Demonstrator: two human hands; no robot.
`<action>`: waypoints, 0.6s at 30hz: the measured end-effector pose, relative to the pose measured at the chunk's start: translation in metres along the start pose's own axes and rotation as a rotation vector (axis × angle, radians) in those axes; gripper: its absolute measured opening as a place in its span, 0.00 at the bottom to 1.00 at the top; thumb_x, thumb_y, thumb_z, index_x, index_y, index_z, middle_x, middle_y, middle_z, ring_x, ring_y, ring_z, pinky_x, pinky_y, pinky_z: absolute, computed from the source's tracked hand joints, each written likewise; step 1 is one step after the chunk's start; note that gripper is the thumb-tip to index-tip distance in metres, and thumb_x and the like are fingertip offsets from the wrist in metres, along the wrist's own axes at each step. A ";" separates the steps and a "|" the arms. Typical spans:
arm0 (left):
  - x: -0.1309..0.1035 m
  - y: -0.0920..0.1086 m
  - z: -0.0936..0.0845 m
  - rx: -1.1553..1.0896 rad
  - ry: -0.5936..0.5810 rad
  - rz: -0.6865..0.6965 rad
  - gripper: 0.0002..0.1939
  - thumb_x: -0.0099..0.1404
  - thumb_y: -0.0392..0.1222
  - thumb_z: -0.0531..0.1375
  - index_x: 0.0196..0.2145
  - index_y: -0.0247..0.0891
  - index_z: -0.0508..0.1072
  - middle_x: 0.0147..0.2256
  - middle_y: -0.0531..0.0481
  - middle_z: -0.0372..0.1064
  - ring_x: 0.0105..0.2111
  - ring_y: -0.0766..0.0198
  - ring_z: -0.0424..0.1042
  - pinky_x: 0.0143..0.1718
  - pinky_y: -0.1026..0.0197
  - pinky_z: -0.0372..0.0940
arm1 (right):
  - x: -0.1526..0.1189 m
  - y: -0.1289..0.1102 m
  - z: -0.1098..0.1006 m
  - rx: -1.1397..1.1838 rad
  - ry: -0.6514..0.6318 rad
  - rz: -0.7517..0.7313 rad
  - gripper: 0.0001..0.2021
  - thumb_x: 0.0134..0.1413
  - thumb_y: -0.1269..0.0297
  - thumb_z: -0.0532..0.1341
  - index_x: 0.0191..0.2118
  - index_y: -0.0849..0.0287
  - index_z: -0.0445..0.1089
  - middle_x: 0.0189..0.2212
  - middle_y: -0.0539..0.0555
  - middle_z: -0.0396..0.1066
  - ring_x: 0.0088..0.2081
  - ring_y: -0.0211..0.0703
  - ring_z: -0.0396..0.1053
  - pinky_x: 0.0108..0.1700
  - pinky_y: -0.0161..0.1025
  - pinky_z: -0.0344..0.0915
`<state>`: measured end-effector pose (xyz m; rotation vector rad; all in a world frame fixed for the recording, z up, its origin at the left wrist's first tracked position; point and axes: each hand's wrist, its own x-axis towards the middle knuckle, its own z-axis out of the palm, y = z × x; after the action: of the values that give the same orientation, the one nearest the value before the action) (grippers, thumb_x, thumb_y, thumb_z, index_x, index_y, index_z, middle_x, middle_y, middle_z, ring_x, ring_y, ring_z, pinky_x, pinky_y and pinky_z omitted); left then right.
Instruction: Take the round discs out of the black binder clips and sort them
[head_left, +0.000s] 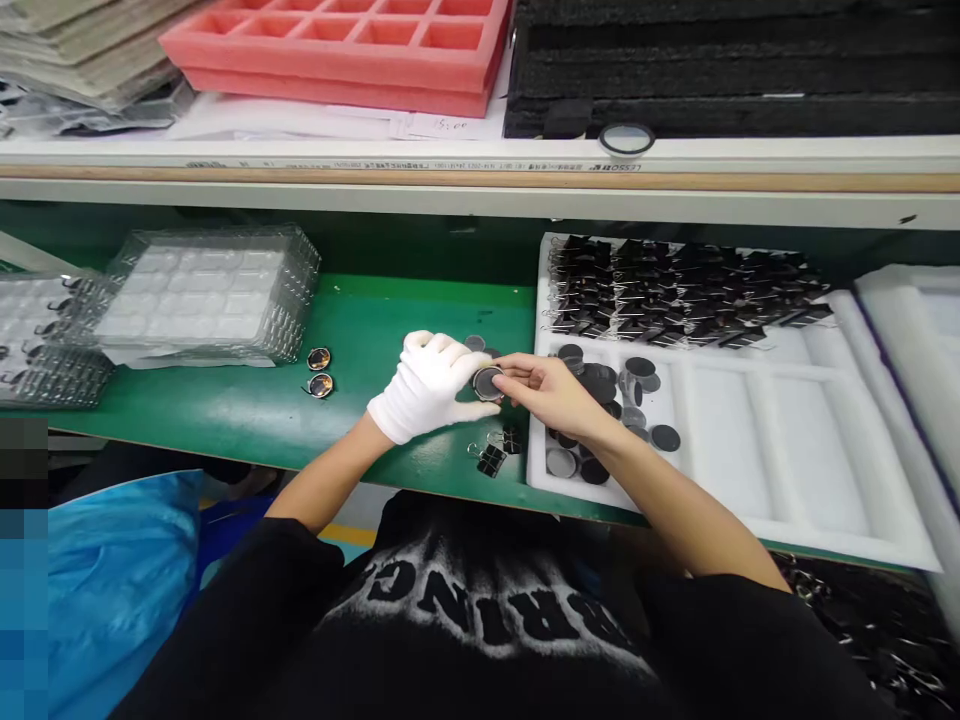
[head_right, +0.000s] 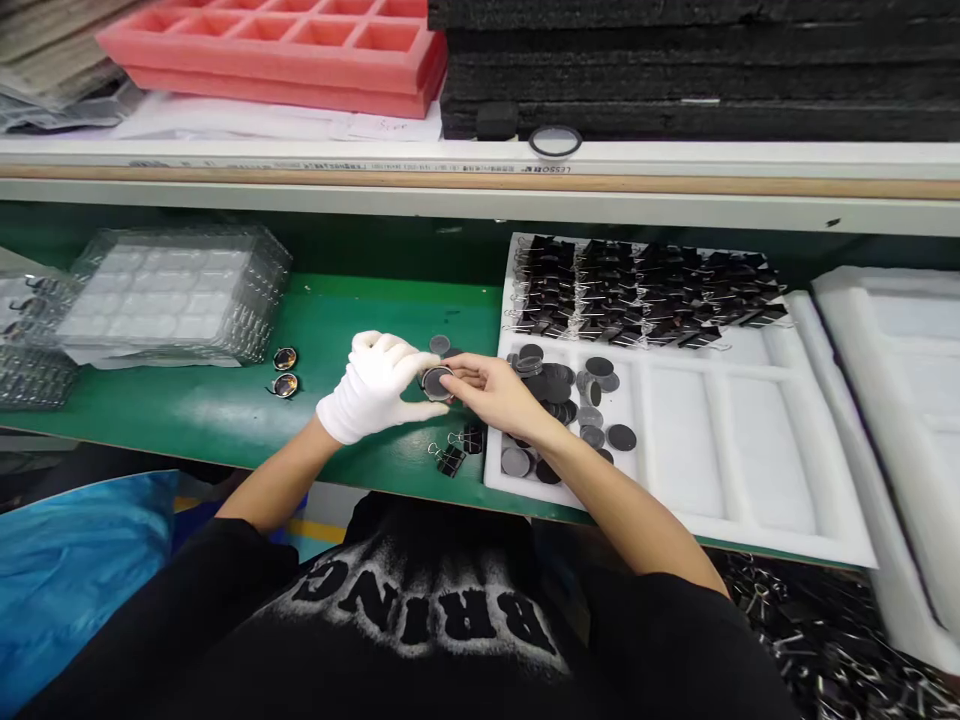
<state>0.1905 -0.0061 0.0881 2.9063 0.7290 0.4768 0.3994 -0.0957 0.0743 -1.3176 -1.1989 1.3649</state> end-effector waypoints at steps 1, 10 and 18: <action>-0.003 -0.003 -0.002 -0.013 -0.015 -0.035 0.34 0.67 0.68 0.62 0.57 0.38 0.76 0.43 0.41 0.80 0.46 0.47 0.75 0.50 0.48 0.57 | 0.001 0.001 -0.002 0.060 0.023 0.016 0.19 0.59 0.49 0.70 0.47 0.58 0.78 0.36 0.56 0.80 0.36 0.44 0.76 0.35 0.41 0.69; -0.064 -0.030 -0.010 0.038 -0.468 -0.592 0.29 0.73 0.66 0.53 0.23 0.41 0.66 0.21 0.50 0.66 0.25 0.59 0.66 0.29 0.58 0.45 | 0.000 0.009 -0.018 0.333 0.104 0.096 0.21 0.46 0.51 0.79 0.40 0.56 0.77 0.34 0.53 0.80 0.36 0.43 0.77 0.36 0.39 0.67; -0.043 0.014 0.007 -0.411 0.075 -0.480 0.24 0.72 0.52 0.56 0.21 0.40 0.58 0.19 0.57 0.55 0.22 0.69 0.54 0.29 0.61 0.51 | -0.010 0.011 -0.002 0.188 -0.126 0.141 0.18 0.47 0.52 0.78 0.42 0.55 0.84 0.64 0.62 0.73 0.35 0.42 0.79 0.44 0.46 0.74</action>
<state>0.1635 -0.0392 0.0722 2.2482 1.1406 0.5930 0.4019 -0.1067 0.0651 -1.2159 -1.0470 1.6414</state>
